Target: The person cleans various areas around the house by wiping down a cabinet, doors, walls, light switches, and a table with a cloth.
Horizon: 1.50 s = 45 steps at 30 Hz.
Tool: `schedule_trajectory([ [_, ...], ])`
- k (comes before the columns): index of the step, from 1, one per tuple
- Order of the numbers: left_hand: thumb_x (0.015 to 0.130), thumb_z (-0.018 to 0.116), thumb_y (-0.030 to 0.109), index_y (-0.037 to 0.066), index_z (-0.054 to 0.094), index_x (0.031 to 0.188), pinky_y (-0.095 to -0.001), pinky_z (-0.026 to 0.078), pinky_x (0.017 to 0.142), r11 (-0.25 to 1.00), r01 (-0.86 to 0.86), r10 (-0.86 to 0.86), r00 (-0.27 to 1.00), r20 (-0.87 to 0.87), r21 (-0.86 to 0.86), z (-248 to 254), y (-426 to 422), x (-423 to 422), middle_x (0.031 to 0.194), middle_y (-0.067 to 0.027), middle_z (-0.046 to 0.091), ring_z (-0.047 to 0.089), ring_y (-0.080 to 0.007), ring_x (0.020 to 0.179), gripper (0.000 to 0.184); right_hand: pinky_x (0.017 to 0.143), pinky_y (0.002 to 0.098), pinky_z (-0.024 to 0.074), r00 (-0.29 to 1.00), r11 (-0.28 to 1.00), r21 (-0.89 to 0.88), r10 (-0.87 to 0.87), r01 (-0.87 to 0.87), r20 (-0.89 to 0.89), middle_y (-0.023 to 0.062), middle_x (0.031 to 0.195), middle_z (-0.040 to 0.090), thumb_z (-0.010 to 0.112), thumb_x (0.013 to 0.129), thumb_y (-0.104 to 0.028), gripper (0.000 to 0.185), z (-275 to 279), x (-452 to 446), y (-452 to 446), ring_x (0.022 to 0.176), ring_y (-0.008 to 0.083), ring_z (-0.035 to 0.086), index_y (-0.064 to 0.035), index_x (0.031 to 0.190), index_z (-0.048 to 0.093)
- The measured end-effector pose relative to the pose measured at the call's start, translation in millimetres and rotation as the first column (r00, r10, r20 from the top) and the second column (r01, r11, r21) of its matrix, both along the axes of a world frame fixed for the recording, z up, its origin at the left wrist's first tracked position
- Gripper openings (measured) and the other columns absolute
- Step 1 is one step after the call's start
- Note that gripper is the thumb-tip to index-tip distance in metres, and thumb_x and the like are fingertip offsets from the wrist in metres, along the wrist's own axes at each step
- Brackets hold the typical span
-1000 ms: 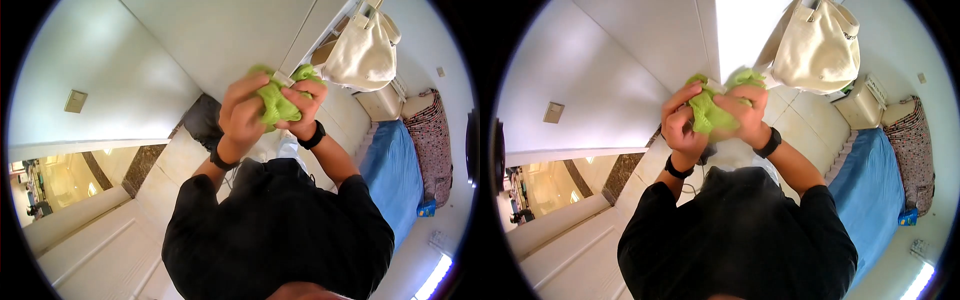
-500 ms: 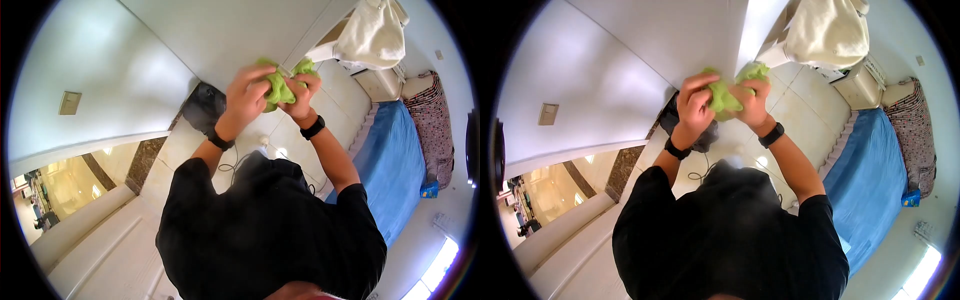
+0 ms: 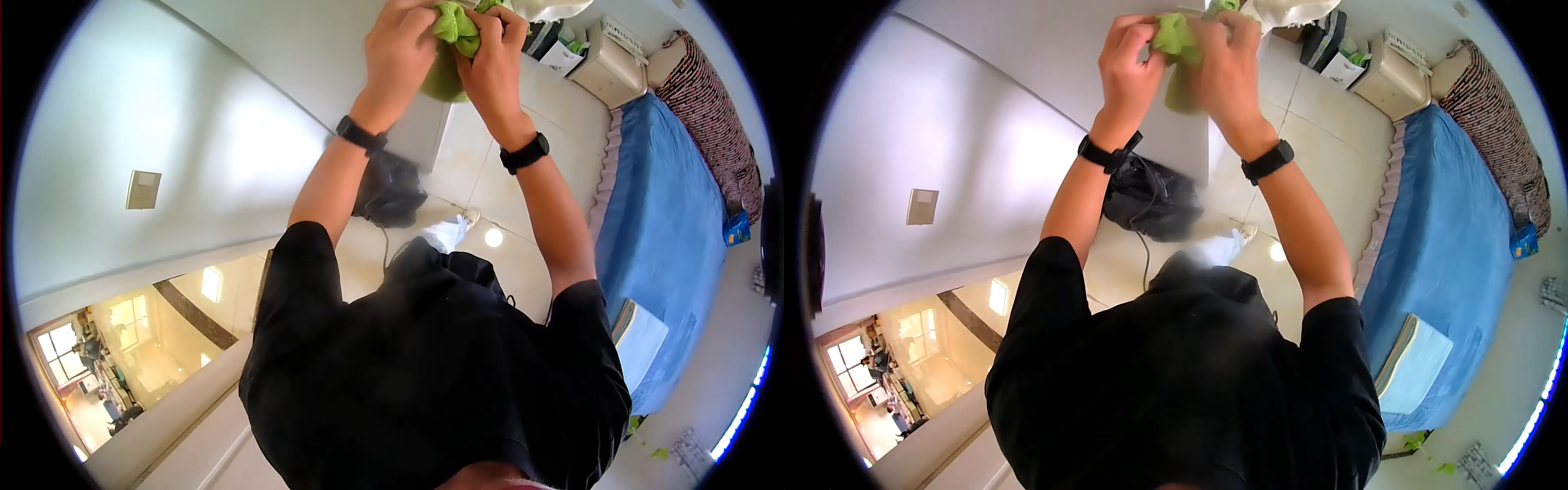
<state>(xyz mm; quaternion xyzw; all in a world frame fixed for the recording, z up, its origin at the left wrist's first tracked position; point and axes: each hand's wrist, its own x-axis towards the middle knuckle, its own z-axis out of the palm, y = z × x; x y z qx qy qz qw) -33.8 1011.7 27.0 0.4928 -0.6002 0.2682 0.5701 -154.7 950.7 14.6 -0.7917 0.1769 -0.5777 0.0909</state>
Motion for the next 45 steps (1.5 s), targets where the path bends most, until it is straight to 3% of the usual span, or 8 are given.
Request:
schedule_trajectory([
  [3, 0.063, 0.061, -0.012, 0.003, 0.059, 0.085, -0.0323, 0.051, 0.066, 0.995, 0.018, -0.019, 1.000, 0.013, 0.094, -14.4, 5.0, 4.8, 0.094, -0.0066, 0.062, 0.061, -0.0262, 0.081, 0.027, 0.081, 0.0404, 0.0471, 0.989, 0.992, -0.084, -0.104, 0.096, -0.102, 0.0169, 0.110, 0.047, 0.066, 0.068, 0.002, 0.043, -10.0, -1.1, 10.7, 0.103, 0.0360, 0.046, -0.0076, 0.109, 0.057],
  [12, 0.070, 0.059, -0.002, 0.006, 0.061, 0.091, -0.0356, 0.051, 0.071, 0.929, 0.084, -0.069, 0.996, -0.055, 0.360, -70.2, 24.4, 18.2, 0.099, -0.0075, 0.062, 0.060, -0.0294, 0.088, 0.022, 0.088, 0.0441, 0.0420, 0.947, 0.958, 0.180, -0.171, 0.224, -0.270, 0.0194, 0.109, 0.044, 0.067, 0.066, 0.008, 0.049, -68.6, 4.4, 35.2, 0.104, 0.0412, 0.044, -0.0048, 0.111, 0.051],
  [15, 0.074, 0.057, -0.002, 0.005, 0.062, 0.096, -0.0365, 0.049, 0.079, 0.890, 0.249, -0.159, 0.954, -0.252, 0.381, -79.2, 25.1, 15.3, 0.107, -0.0097, 0.062, 0.059, -0.0314, 0.096, 0.024, 0.086, 0.0439, 0.0444, 0.946, 0.946, 0.188, -0.215, 0.263, -0.240, 0.0185, 0.112, 0.048, 0.058, 0.067, 0.011, 0.046, -73.0, 7.5, 45.4, 0.105, 0.0402, 0.047, -0.0040, 0.110, 0.054],
  [16, 0.071, 0.057, -0.005, 0.009, 0.061, 0.087, -0.0369, 0.051, 0.068, 0.936, 0.176, -0.133, 0.979, -0.157, 0.306, -81.5, 23.0, 15.8, 0.096, -0.0039, 0.061, 0.061, -0.0275, 0.088, 0.021, 0.087, 0.0442, 0.0438, 0.937, 0.944, 0.154, -0.251, 0.293, -0.242, 0.0187, 0.113, 0.048, 0.059, 0.066, 0.011, 0.048, -87.0, 9.6, 42.7, 0.107, 0.0398, 0.046, -0.0036, 0.112, 0.054],
  [20, 0.076, 0.056, -0.006, 0.003, 0.055, 0.102, -0.0385, 0.048, 0.081, 0.820, 0.407, -0.340, 0.912, -0.229, 0.403, -92.0, 38.5, 48.5, 0.116, -0.0102, 0.057, 0.056, -0.0340, 0.101, 0.027, 0.089, 0.0443, 0.0424, 0.897, 0.897, 0.122, -0.399, 0.426, -0.192, 0.0177, 0.115, 0.048, 0.062, 0.067, 0.008, 0.051, -103.6, 43.7, 60.3, 0.106, 0.0375, 0.047, -0.0056, 0.117, 0.056],
  [28, 0.076, 0.059, -0.008, 0.001, 0.053, 0.109, -0.0409, 0.045, 0.090, 0.848, 0.364, -0.219, 0.902, -0.372, 0.386, -109.8, 73.7, 214.4, 0.118, -0.0149, 0.054, 0.053, -0.0356, 0.108, 0.035, 0.087, 0.0435, 0.0445, 0.933, 0.972, 0.105, -0.169, 0.211, -0.318, 0.0147, 0.111, 0.050, 0.060, 0.064, 0.010, 0.053, -93.9, 209.1, 83.3, 0.105, 0.0362, 0.049, -0.0058, 0.115, 0.058],
  [37, 0.074, 0.061, -0.015, 0.001, 0.053, 0.104, -0.0350, 0.050, 0.081, 0.981, 0.128, -0.077, 0.945, -0.317, 0.143, -42.0, 91.8, 330.5, 0.115, -0.0129, 0.056, 0.058, -0.0292, 0.101, 0.035, 0.085, 0.0401, 0.0473, 0.956, 0.999, -0.020, 0.026, -0.034, -0.291, 0.0113, 0.115, 0.053, 0.061, 0.067, 0.005, 0.051, 0.4, 332.1, 95.7, 0.106, 0.0333, 0.052, -0.0118, 0.116, 0.058],
  [45, 0.071, 0.058, -0.013, 0.003, 0.051, 0.092, -0.0346, 0.051, 0.080, 0.951, 0.305, -0.308, 0.949, -0.066, -0.050, 32.6, 52.2, 285.5, 0.116, -0.0134, 0.059, 0.058, -0.0289, 0.101, 0.027, 0.087, 0.0390, 0.0462, 0.974, 0.958, -0.183, -0.227, 0.221, -0.016, 0.0120, 0.113, 0.051, 0.071, 0.062, -0.004, 0.054, 48.3, 273.9, 74.7, 0.103, 0.0305, 0.052, -0.0120, 0.115, 0.063],
])
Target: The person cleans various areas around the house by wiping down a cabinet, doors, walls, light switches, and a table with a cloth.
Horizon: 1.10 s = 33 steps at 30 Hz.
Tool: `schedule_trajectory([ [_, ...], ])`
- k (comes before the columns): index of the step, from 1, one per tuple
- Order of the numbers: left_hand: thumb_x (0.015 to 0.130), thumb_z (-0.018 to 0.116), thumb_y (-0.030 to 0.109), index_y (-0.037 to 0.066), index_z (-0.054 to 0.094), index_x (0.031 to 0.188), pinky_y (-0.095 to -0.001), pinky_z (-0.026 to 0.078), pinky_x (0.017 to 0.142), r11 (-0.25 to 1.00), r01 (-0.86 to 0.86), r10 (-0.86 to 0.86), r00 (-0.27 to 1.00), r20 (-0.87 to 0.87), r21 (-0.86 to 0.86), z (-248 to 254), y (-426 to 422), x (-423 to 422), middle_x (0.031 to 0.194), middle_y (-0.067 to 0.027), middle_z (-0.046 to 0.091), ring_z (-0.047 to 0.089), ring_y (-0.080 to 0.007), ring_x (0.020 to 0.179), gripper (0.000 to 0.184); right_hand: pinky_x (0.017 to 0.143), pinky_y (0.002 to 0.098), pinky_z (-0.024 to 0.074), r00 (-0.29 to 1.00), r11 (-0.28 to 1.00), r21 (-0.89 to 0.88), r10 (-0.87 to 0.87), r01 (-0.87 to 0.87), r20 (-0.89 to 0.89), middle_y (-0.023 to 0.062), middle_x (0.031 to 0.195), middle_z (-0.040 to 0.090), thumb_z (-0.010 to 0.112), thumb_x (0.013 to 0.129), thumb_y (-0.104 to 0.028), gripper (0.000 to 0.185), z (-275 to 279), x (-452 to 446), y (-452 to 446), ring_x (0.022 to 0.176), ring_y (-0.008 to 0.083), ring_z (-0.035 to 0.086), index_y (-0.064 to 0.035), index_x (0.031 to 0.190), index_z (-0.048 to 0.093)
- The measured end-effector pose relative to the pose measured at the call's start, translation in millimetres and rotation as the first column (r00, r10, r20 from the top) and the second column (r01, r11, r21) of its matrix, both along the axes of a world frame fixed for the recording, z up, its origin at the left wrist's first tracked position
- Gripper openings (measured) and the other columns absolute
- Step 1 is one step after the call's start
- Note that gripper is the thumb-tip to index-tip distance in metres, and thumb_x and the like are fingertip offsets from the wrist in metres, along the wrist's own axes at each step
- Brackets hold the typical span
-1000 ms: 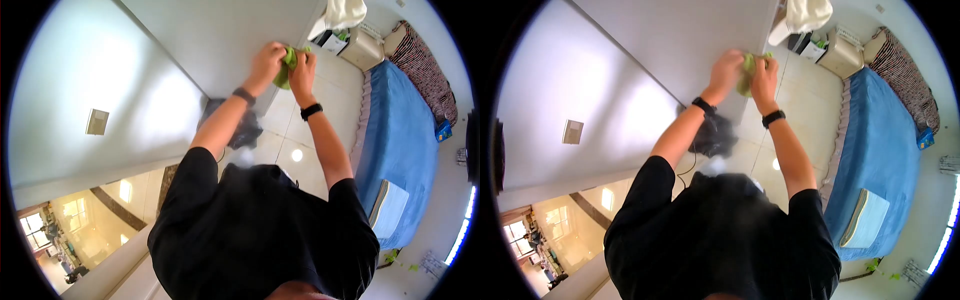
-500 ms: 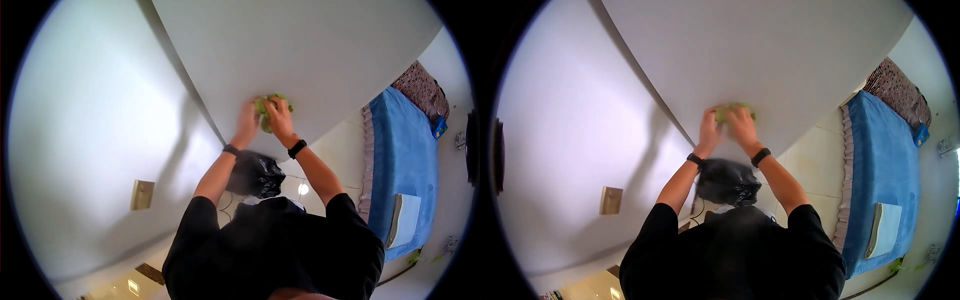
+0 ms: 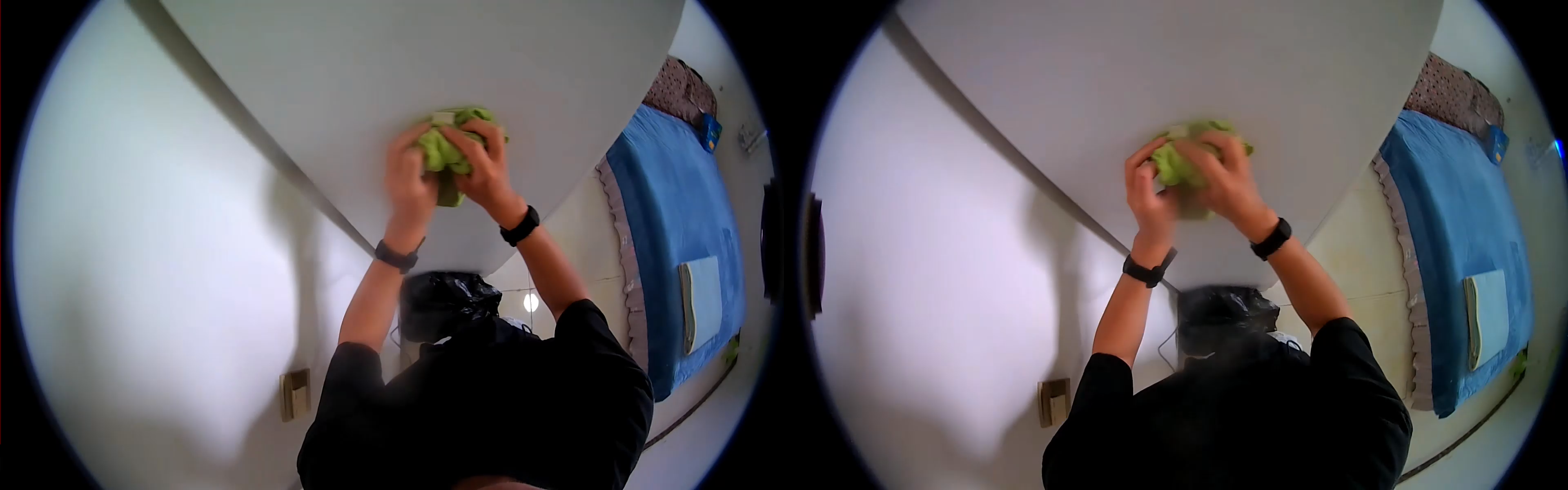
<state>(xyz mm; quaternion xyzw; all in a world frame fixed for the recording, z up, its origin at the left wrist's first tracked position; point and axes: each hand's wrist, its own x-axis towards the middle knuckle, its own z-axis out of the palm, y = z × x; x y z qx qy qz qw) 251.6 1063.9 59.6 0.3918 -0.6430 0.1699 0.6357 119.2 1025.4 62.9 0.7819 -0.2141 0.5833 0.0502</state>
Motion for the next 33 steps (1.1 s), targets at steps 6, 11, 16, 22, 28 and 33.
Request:
schedule_trajectory([
  [6, 0.065, 0.063, -0.007, 0.006, 0.053, 0.088, -0.0375, 0.051, 0.078, 0.955, 0.237, -0.272, 0.940, 0.207, 0.179, -36.2, -17.3, -63.6, 0.114, -0.0082, 0.059, 0.058, -0.0305, 0.100, 0.028, 0.088, 0.0417, 0.0453, 0.976, 0.961, -0.169, -0.212, 0.217, 0.051, 0.0116, 0.113, 0.050, 0.079, 0.058, -0.017, 0.060, -108.0, -96.3, -34.4, 0.104, 0.0290, 0.050, -0.0118, 0.116, 0.063],
  [11, 0.073, 0.062, 0.000, 0.008, 0.052, 0.088, -0.0347, 0.053, 0.071, 0.908, 0.276, -0.379, 0.860, 0.341, 0.315, -102.9, -30.6, -98.6, 0.113, -0.0042, 0.058, 0.058, -0.0266, 0.102, 0.020, 0.089, 0.0484, 0.0438, 0.951, 0.967, -0.021, -0.252, 0.253, -0.176, 0.0117, 0.112, 0.049, 0.079, 0.057, -0.018, 0.066, -183.2, -161.1, -27.5, 0.104, 0.0299, 0.051, -0.0127, 0.120, 0.059],
  [16, 0.075, 0.061, 0.003, 0.010, 0.051, 0.088, -0.0312, 0.054, 0.066, 0.891, 0.234, -0.397, 0.817, 0.419, 0.389, -107.3, -44.3, -137.5, 0.115, -0.0032, 0.057, 0.058, -0.0244, 0.106, 0.018, 0.086, 0.0457, 0.0459, 0.955, 0.944, 0.215, -0.203, 0.249, -0.215, 0.0107, 0.109, 0.050, 0.078, 0.056, -0.012, 0.066, -178.4, -198.9, -26.4, 0.099, 0.0314, 0.053, -0.0150, 0.119, 0.058],
  [22, 0.072, 0.064, 0.002, 0.008, 0.052, 0.084, -0.0326, 0.054, 0.072, 0.920, 0.344, -0.389, 0.856, 0.342, 0.186, -81.5, -44.3, -143.4, 0.118, -0.0068, 0.058, 0.058, -0.0280, 0.104, 0.018, 0.081, 0.0394, 0.0463, 0.971, 0.983, -0.027, -0.184, 0.182, -0.153, 0.0107, 0.109, 0.051, 0.081, 0.057, -0.014, 0.063, -109.0, -203.5, -27.1, 0.097, 0.0283, 0.053, -0.0114, 0.117, 0.060],
  [28, 0.071, 0.065, 0.004, 0.006, 0.054, 0.082, -0.0366, 0.053, 0.078, 0.923, 0.385, -0.380, 0.910, 0.168, 0.006, -10.0, -52.0, -165.1, 0.115, -0.0113, 0.060, 0.060, -0.0316, 0.099, 0.016, 0.082, 0.0362, 0.0436, 0.974, 0.975, 0.068, -0.216, 0.211, 0.065, 0.0125, 0.107, 0.047, 0.079, 0.067, -0.010, 0.055, -28.7, -181.2, -18.7, 0.096, 0.0275, 0.049, -0.0060, 0.117, 0.055],
  [33, 0.068, 0.067, 0.002, 0.007, 0.051, 0.081, -0.0344, 0.054, 0.071, 0.929, 0.358, -0.369, 0.913, 0.174, 0.092, -40.3, -51.8, -159.9, 0.113, -0.0107, 0.061, 0.061, -0.0295, 0.094, 0.022, 0.082, 0.0369, 0.0428, 0.978, 0.977, 0.091, -0.181, 0.190, -0.101, 0.0111, 0.108, 0.045, 0.079, 0.063, -0.006, 0.058, -49.6, -195.6, -19.4, 0.097, 0.0277, 0.048, -0.0087, 0.117, 0.057],
])
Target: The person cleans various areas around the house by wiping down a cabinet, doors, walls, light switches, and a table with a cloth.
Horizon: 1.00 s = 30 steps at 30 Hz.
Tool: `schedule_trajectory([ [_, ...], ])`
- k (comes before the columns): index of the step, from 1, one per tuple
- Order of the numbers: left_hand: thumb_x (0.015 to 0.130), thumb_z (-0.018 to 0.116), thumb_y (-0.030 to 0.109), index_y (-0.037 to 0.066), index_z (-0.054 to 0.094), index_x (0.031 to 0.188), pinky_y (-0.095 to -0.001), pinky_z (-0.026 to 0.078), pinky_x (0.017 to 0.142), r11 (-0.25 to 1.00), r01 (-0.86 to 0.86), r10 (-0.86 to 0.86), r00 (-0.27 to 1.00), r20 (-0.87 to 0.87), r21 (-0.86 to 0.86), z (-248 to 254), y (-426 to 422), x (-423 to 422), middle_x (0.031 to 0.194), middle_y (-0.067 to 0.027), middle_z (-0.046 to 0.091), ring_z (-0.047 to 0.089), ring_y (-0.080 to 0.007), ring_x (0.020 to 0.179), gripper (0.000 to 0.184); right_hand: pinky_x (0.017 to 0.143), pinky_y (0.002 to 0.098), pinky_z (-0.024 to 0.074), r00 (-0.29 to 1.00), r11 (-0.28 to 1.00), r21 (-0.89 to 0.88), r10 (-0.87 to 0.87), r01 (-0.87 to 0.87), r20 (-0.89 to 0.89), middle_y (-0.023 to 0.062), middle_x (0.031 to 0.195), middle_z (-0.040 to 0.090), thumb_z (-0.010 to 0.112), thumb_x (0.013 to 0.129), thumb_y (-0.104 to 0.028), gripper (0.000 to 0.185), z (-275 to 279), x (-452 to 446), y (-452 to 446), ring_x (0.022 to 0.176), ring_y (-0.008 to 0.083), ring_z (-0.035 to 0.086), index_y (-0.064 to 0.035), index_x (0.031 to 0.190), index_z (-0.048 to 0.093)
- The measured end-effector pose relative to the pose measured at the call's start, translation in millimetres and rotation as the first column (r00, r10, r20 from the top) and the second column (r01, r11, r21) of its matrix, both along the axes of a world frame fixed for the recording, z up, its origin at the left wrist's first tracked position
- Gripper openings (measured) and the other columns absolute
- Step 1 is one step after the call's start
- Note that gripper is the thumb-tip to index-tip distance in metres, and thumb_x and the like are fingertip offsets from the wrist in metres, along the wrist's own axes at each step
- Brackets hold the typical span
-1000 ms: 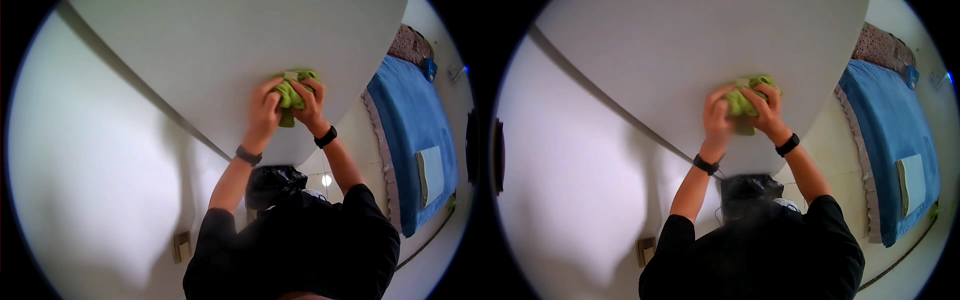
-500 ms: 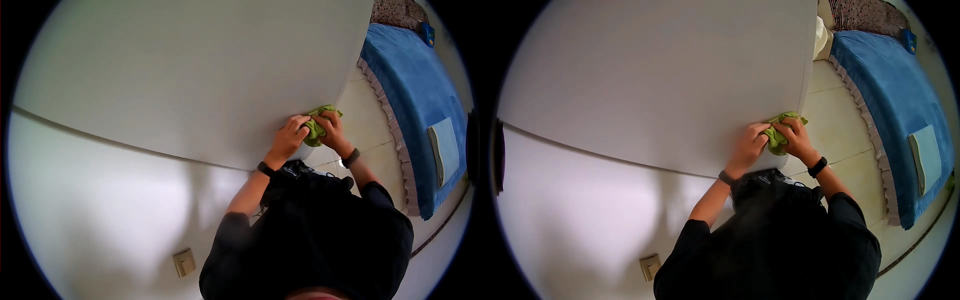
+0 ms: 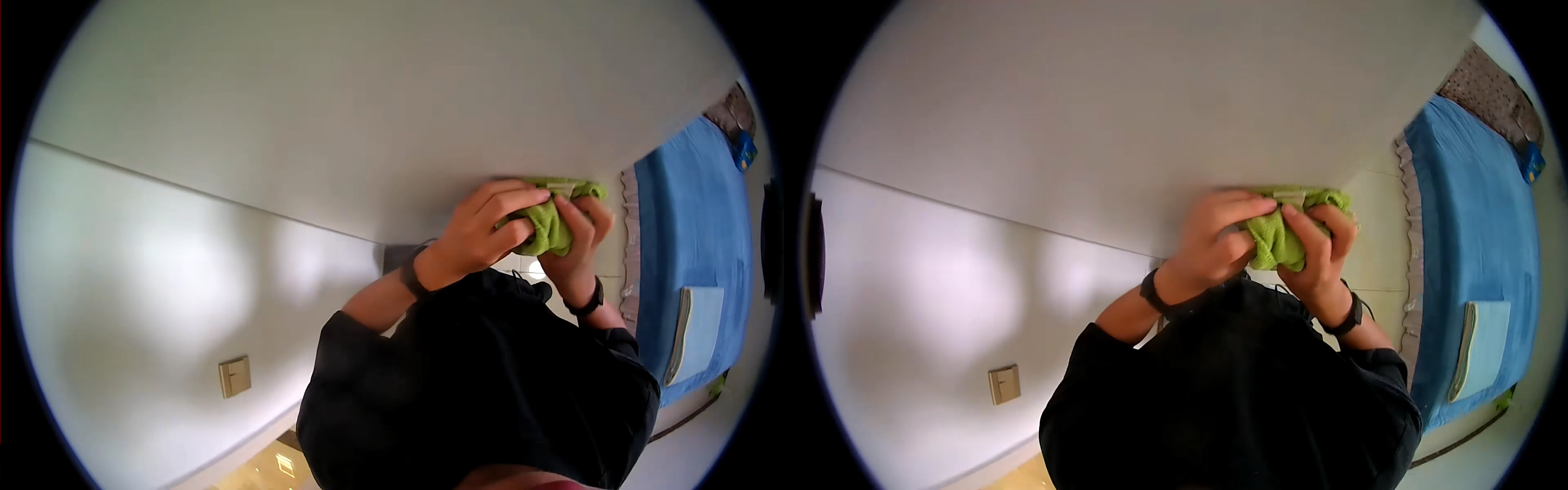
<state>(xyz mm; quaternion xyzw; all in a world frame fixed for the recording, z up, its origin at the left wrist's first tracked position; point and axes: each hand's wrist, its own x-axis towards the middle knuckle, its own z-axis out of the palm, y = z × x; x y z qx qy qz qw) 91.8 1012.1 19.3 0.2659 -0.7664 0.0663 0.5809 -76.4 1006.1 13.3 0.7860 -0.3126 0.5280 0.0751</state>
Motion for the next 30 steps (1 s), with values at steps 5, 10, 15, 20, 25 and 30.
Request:
schedule_trajectory([
  [5, 0.064, 0.067, -0.005, 0.005, 0.048, 0.083, -0.0332, 0.053, 0.062, 0.971, -0.077, 0.075, 0.997, 0.016, 0.227, -35.7, 20.1, 27.5, 0.108, -0.0102, 0.061, 0.061, -0.0287, 0.088, 0.028, 0.080, 0.0400, 0.0442, 0.982, 0.983, 0.164, 0.112, -0.087, -0.149, 0.0116, 0.109, 0.047, 0.073, 0.060, 0.000, 0.060, -30.5, 19.0, 7.7, 0.096, 0.0292, 0.049, -0.0084, 0.117, 0.060],
  [10, 0.060, 0.063, -0.012, 0.002, 0.049, 0.089, -0.0350, 0.051, 0.064, 0.862, -0.224, 0.222, 0.973, 0.059, 0.455, -44.3, 41.7, 58.1, 0.107, -0.0110, 0.058, 0.059, -0.0316, 0.088, 0.035, 0.075, 0.0376, 0.0436, 0.932, 0.951, 0.212, 0.274, -0.226, -0.239, 0.0099, 0.104, 0.048, 0.062, 0.064, 0.004, 0.056, -33.2, 53.3, 5.7, 0.093, 0.0285, 0.049, -0.0087, 0.119, 0.059],
  [15, 0.063, 0.056, -0.014, 0.002, 0.053, 0.099, -0.0401, 0.048, 0.073, 0.711, -0.415, 0.466, 0.883, 0.063, 0.567, -64.7, 66.6, 110.6, 0.101, -0.0160, 0.056, 0.057, -0.0374, 0.091, 0.039, 0.077, 0.0365, 0.0462, 0.861, 0.902, 0.300, 0.400, -0.310, -0.314, 0.0109, 0.111, 0.050, 0.058, 0.070, -0.001, 0.052, -68.2, 124.6, 14.1, 0.094, 0.0298, 0.050, -0.0055, 0.122, 0.055],
  [20, 0.073, 0.055, -0.010, 0.004, 0.056, 0.102, -0.0374, 0.049, 0.072, 0.569, -0.586, 0.644, 0.754, 0.130, 0.577, -48.4, 84.3, 154.3, 0.098, -0.0129, 0.058, 0.058, -0.0342, 0.086, 0.032, 0.078, 0.0370, 0.0472, 0.821, 0.826, 0.259, 0.547, -0.500, -0.161, 0.0139, 0.115, 0.049, 0.056, 0.073, -0.002, 0.050, -56.7, 188.7, 18.5, 0.092, 0.0306, 0.050, -0.0007, 0.123, 0.050],
  [25, 0.072, 0.057, -0.012, 0.002, 0.058, 0.093, -0.0348, 0.049, 0.072, 0.605, -0.645, 0.710, 0.703, 0.051, 0.468, -15.0, 87.1, 156.7, 0.097, -0.0110, 0.062, 0.060, -0.0295, 0.088, 0.025, 0.086, 0.0356, 0.0454, 0.766, 0.731, 0.354, 0.640, -0.583, -0.061, 0.0151, 0.116, 0.048, 0.061, 0.071, 0.003, 0.058, -27.7, 192.3, 18.0, 0.099, 0.0334, 0.050, -0.0009, 0.128, 0.048],
  [30, 0.066, 0.061, -0.014, 0.003, 0.054, 0.078, -0.0339, 0.051, 0.072, 0.781, -0.571, 0.610, 0.785, -0.109, 0.253, 26.4, 65.1, 105.9, 0.100, -0.0090, 0.064, 0.062, -0.0277, 0.091, 0.021, 0.092, 0.0376, 0.0427, 0.786, 0.733, 0.336, 0.618, -0.591, 0.032, 0.0168, 0.119, 0.045, 0.068, 0.067, 0.005, 0.073, 2.8, 134.3, 6.7, 0.106, 0.0354, 0.047, -0.0055, 0.135, 0.044],
])
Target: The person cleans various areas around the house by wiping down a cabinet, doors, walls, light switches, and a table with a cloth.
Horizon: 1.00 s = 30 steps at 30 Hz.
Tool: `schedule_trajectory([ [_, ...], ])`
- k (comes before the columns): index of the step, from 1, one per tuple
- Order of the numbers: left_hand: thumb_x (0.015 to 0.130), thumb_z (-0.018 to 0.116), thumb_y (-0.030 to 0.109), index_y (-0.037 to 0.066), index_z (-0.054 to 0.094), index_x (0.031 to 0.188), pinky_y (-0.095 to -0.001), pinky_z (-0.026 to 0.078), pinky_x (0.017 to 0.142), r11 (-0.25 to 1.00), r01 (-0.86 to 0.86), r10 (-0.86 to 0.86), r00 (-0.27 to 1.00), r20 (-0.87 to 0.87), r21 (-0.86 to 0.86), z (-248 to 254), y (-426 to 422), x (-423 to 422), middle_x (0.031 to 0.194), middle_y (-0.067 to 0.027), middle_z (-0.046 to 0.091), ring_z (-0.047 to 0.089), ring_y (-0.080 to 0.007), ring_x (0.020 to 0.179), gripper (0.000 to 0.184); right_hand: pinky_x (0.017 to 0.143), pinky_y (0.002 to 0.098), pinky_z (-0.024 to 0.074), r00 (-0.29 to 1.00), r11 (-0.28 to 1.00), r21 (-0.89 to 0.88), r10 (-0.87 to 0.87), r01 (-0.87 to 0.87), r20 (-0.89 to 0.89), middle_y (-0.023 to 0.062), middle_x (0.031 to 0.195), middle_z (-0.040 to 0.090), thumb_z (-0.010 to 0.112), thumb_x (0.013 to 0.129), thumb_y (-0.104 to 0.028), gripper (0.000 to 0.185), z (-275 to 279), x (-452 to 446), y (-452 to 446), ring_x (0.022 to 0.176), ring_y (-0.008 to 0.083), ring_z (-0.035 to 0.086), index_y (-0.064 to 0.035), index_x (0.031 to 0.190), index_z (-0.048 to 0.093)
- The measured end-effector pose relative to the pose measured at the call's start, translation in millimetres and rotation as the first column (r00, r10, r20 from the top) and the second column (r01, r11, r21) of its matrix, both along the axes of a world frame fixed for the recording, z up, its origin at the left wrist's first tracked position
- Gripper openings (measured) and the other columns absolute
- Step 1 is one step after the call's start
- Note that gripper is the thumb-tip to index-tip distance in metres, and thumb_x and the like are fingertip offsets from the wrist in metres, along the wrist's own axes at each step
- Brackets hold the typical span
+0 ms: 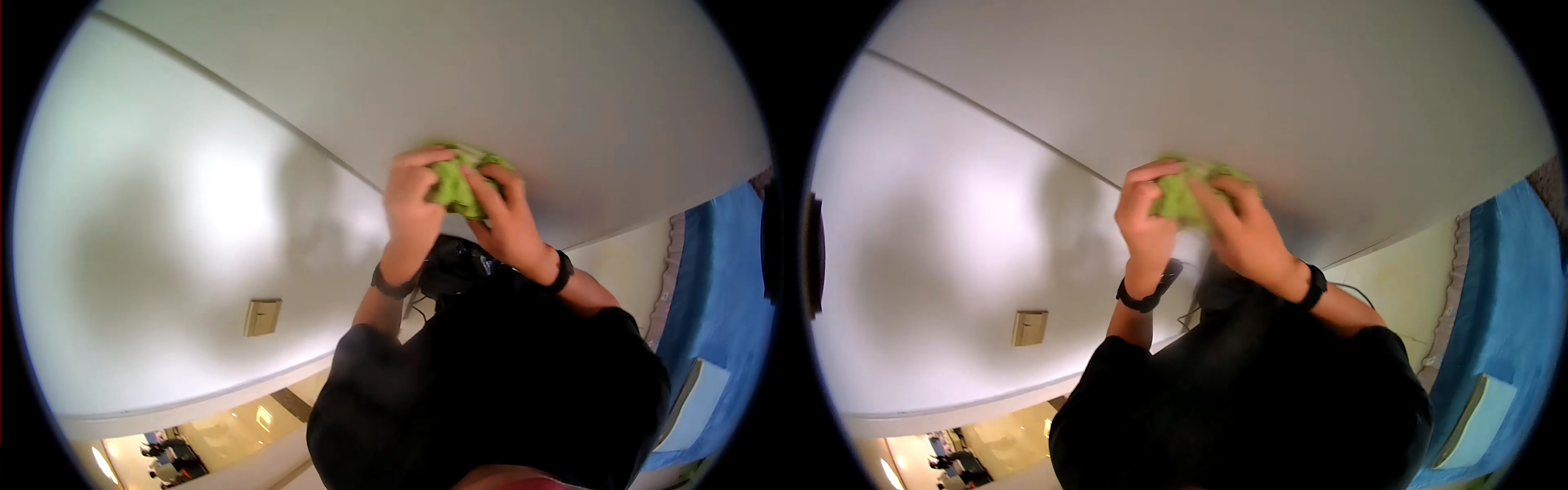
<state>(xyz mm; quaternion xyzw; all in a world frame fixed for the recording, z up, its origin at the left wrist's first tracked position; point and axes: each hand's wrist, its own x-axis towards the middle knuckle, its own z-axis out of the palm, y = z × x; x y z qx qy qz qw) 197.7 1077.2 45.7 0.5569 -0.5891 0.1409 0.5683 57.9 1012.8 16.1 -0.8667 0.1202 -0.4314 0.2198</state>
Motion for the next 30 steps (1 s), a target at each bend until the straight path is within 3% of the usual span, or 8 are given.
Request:
schedule_trajectory([
  [3, 0.057, 0.066, -0.010, 0.005, 0.049, 0.071, -0.0337, 0.052, 0.068, 0.978, 0.204, -0.196, 0.971, 0.137, -0.048, 9.2, -19.8, -33.2, 0.099, -0.0080, 0.065, 0.063, -0.0272, 0.092, 0.027, 0.089, 0.0401, 0.0427, 0.975, 0.975, -0.100, -0.186, 0.198, 0.125, 0.0169, 0.118, 0.044, 0.073, 0.066, -0.002, 0.069, -19.2, -45.6, -10.4, 0.107, 0.0339, 0.046, -0.0067, 0.130, 0.049],
  [6, 0.071, 0.061, 0.005, 0.011, 0.054, 0.073, -0.0285, 0.051, 0.056, 0.934, 0.354, -0.358, 0.923, 0.140, 0.047, -8.6, -29.9, -69.1, 0.100, 0.0029, 0.063, 0.061, -0.0192, 0.093, 0.009, 0.085, 0.0408, 0.0427, 0.931, 0.921, -0.205, -0.285, 0.333, 0.229, 0.0147, 0.114, 0.044, 0.076, 0.068, -0.012, 0.064, -71.0, -94.4, -27.3, 0.103, 0.0317, 0.046, -0.0083, 0.126, 0.049],
  [10, 0.071, 0.062, 0.007, 0.010, 0.053, 0.071, -0.0280, 0.051, 0.059, 0.779, 0.566, -0.621, 0.756, 0.207, 0.270, -39.9, -47.5, -96.7, 0.095, 0.0022, 0.060, 0.059, -0.0194, 0.091, 0.009, 0.091, 0.0434, 0.0377, 0.869, 0.833, -0.276, -0.408, 0.480, 0.279, 0.0167, 0.119, 0.044, 0.072, 0.078, -0.023, 0.055, -155.1, -152.2, -35.7, 0.110, 0.0320, 0.043, -0.0064, 0.122, 0.044],
  [13, 0.074, 0.060, 0.011, 0.010, 0.053, 0.072, -0.0290, 0.052, 0.061, 0.771, 0.562, -0.636, 0.708, 0.308, 0.300, -63.6, -59.7, -103.3, 0.092, 0.0015, 0.057, 0.057, -0.0187, 0.090, 0.007, 0.094, 0.0476, 0.0357, 0.883, 0.861, -0.219, -0.416, 0.459, 0.216, 0.0181, 0.120, 0.041, 0.073, 0.077, -0.025, 0.058, -166.4, -163.2, -34.7, 0.109, 0.0330, 0.042, -0.0063, 0.122, 0.041],
  [19, 0.075, 0.059, 0.008, 0.007, 0.053, 0.075, -0.0328, 0.052, 0.068, 0.784, 0.566, -0.617, 0.758, 0.212, 0.256, -78.4, -55.4, -101.6, 0.094, -0.0003, 0.057, 0.056, -0.0204, 0.094, 0.006, 0.084, 0.0441, 0.0402, 0.838, 0.807, -0.245, -0.481, 0.538, 0.257, 0.0128, 0.108, 0.044, 0.075, 0.074, -0.021, 0.052, -155.0, -145.6, -35.5, 0.098, 0.0307, 0.045, -0.0093, 0.114, 0.045],
  [22, 0.075, 0.060, 0.005, 0.006, 0.054, 0.078, -0.0344, 0.051, 0.070, 0.823, 0.503, -0.543, 0.833, 0.108, 0.263, -105.7, -43.3, -84.9, 0.098, -0.0017, 0.057, 0.056, -0.0220, 0.096, 0.007, 0.085, 0.0462, 0.0416, 0.931, 0.902, -0.233, -0.345, 0.363, 0.118, 0.0132, 0.109, 0.045, 0.074, 0.073, -0.018, 0.047, -152.9, -128.9, -33.9, 0.099, 0.0327, 0.047, -0.0073, 0.112, 0.049],
  [26, 0.076, 0.060, 0.002, 0.005, 0.055, 0.083, -0.0355, 0.051, 0.073, 0.854, 0.361, -0.372, 0.927, -0.045, 0.374, -124.7, 1.8, -45.6, 0.102, -0.0034, 0.056, 0.055, -0.0235, 0.099, 0.008, 0.093, 0.0463, 0.0405, 0.995, 0.998, -0.006, -0.063, 0.062, -0.077, 0.0152, 0.114, 0.048, 0.068, 0.070, -0.004, 0.046, -154.7, -82.1, -26.2, 0.106, 0.0367, 0.047, -0.0033, 0.114, 0.054],
  [30, 0.076, 0.061, 0.002, 0.006, 0.058, 0.086, -0.0352, 0.051, 0.073, 0.908, 0.039, 0.018, 0.991, -0.130, 0.418, -119.7, 71.4, -12.4, 0.103, -0.0035, 0.057, 0.057, -0.0261, 0.097, 0.012, 0.090, 0.0424, 0.0443, 0.982, 0.983, 0.005, 0.184, -0.184, -0.050, 0.0152, 0.114, 0.051, 0.066, 0.067, 0.003, 0.050, -138.6, -11.5, -4.2, 0.105, 0.0347, 0.051, -0.0062, 0.115, 0.058],
])
